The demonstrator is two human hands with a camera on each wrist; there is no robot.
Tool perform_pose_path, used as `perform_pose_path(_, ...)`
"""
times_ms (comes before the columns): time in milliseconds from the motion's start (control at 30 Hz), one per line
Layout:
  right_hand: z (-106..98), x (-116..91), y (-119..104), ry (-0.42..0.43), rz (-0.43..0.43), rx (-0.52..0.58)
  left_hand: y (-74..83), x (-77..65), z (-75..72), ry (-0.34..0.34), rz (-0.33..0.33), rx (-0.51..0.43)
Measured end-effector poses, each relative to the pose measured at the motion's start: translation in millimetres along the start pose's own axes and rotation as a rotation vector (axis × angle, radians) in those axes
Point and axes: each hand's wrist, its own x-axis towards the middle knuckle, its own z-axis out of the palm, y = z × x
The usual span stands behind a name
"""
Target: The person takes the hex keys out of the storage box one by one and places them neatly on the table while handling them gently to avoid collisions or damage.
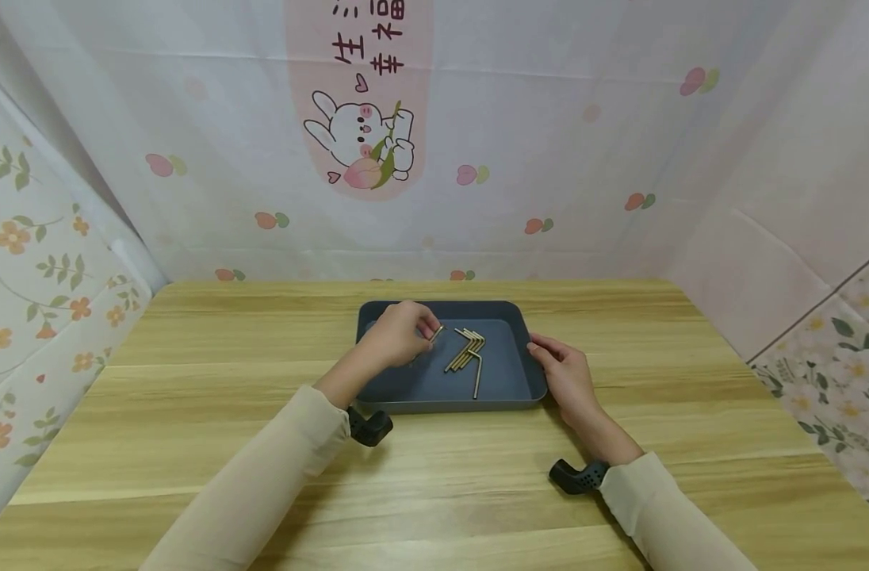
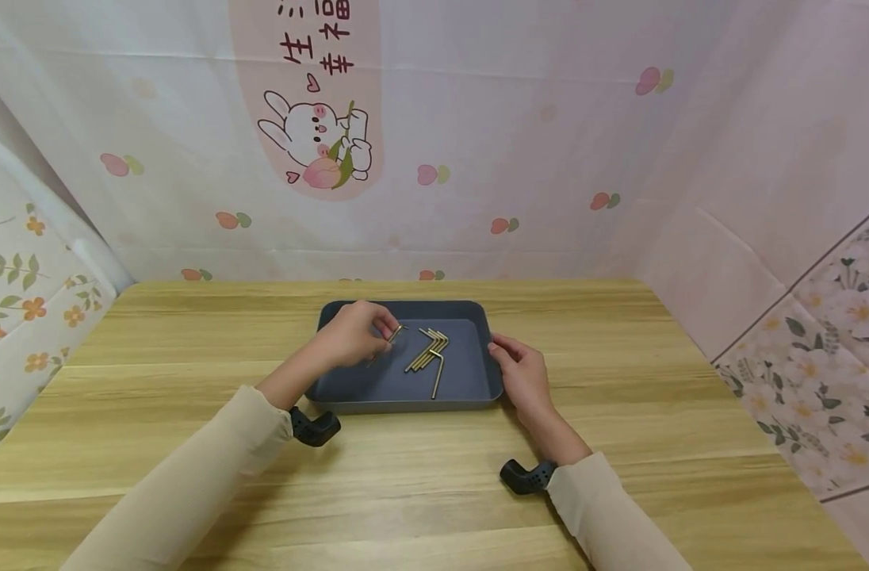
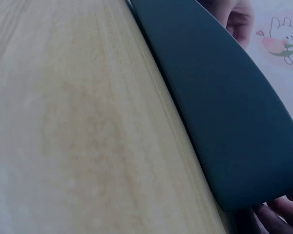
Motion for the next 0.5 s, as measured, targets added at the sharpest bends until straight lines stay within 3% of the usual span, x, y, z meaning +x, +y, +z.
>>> perform_pose_path(500,-1,-1,0,-0.012,-0.003,0.007,-9.0,-13.9,-10.6,0.082,0.038,-0.138)
